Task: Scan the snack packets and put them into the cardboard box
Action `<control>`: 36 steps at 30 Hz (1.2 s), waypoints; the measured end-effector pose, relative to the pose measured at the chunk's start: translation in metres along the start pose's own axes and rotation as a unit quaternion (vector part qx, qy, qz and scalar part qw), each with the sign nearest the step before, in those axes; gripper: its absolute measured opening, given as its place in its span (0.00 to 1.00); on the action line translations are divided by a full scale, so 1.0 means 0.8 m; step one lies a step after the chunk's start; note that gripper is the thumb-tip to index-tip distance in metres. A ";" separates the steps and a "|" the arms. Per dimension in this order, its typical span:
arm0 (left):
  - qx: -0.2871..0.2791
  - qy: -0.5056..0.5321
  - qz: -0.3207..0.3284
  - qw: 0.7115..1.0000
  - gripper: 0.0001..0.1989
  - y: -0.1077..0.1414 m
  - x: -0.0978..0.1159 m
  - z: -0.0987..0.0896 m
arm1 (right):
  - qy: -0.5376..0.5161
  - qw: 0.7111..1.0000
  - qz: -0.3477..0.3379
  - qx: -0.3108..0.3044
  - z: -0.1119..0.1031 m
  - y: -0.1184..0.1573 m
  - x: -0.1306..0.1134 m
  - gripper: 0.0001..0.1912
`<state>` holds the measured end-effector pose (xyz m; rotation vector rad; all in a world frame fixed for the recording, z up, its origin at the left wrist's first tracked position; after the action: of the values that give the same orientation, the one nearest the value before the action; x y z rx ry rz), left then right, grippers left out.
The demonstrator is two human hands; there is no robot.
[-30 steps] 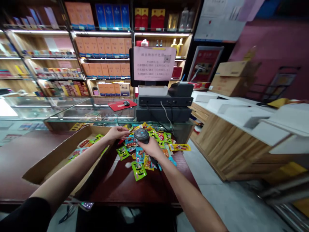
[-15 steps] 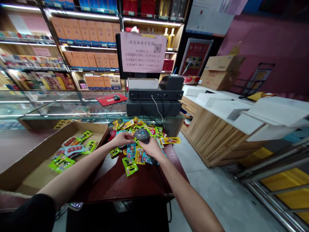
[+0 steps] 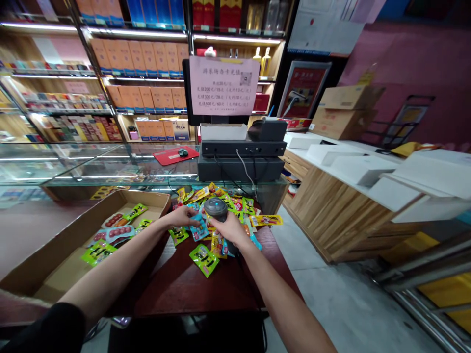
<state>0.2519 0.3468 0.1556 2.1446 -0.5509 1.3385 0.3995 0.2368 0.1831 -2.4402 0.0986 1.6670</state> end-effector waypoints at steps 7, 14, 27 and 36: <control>0.103 0.225 -0.009 0.969 0.22 -0.009 -0.014 -0.059 | 0.023 0.999 -0.025 -0.019 0.001 -0.013 0.004 0.13; 0.150 0.220 -0.007 0.964 0.22 -0.010 -0.015 -0.059 | 0.073 0.995 -0.053 -0.037 0.014 -0.009 0.013 0.12; 0.150 0.222 0.004 0.964 0.20 -0.013 -0.017 -0.060 | 0.074 0.994 -0.076 -0.022 0.015 -0.006 0.003 0.12; 0.136 0.228 0.020 0.964 0.22 -0.007 -0.007 -0.062 | 0.061 0.997 -0.054 -0.009 0.010 -0.007 0.005 0.13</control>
<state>0.2193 0.3831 0.1670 1.9312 -0.2337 1.9511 0.3947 0.2442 0.1777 -2.5107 -0.0308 1.4805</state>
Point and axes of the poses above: each hand's wrist, its own y-axis away from the middle knuckle, its own z-axis out of the palm, x = y × z, the point moved 7 cm from there along -y, towards the middle knuckle, and after that the axes turned 10 degrees about -z, right-handed, at the moved point
